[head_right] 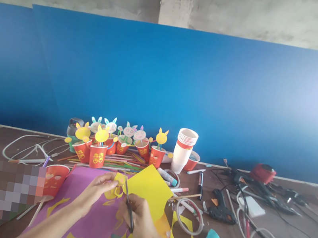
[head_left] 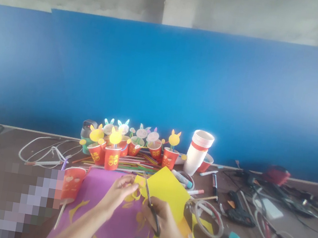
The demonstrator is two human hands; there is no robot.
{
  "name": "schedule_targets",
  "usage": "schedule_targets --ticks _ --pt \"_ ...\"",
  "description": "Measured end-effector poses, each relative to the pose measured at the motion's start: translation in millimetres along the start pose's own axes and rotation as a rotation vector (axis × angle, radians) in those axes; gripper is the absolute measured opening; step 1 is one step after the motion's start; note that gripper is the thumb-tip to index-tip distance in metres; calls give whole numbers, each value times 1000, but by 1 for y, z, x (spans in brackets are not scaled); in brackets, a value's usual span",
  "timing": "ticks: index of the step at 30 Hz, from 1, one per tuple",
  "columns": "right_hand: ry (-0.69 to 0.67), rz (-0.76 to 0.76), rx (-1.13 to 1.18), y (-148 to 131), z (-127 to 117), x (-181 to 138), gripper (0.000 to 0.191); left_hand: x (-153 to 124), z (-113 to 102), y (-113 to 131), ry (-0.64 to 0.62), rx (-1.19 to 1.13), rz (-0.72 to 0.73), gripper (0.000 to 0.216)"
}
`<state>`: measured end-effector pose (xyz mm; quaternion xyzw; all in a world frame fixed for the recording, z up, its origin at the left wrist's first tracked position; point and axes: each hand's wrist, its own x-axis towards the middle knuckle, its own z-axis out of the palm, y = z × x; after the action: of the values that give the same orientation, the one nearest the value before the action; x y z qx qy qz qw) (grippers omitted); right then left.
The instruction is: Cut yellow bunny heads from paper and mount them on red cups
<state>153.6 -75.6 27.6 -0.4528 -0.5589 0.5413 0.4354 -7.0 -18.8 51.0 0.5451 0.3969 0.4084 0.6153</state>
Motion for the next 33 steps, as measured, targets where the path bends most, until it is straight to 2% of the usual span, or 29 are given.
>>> schedule_targets --ticks 17,22,26,33 --pt "-13 29 -12 0 1 0 42 1 -2 1 36 29 23 21" --pt "2 23 -50 2 0 -1 35 0 3 -4 63 -34 -8 31" --pt "-4 25 -18 -1 1 -1 35 0 8 -12 28 -70 -54 42" --pt "-3 83 16 0 3 2 33 -4 7 -13 37 42 2 31"
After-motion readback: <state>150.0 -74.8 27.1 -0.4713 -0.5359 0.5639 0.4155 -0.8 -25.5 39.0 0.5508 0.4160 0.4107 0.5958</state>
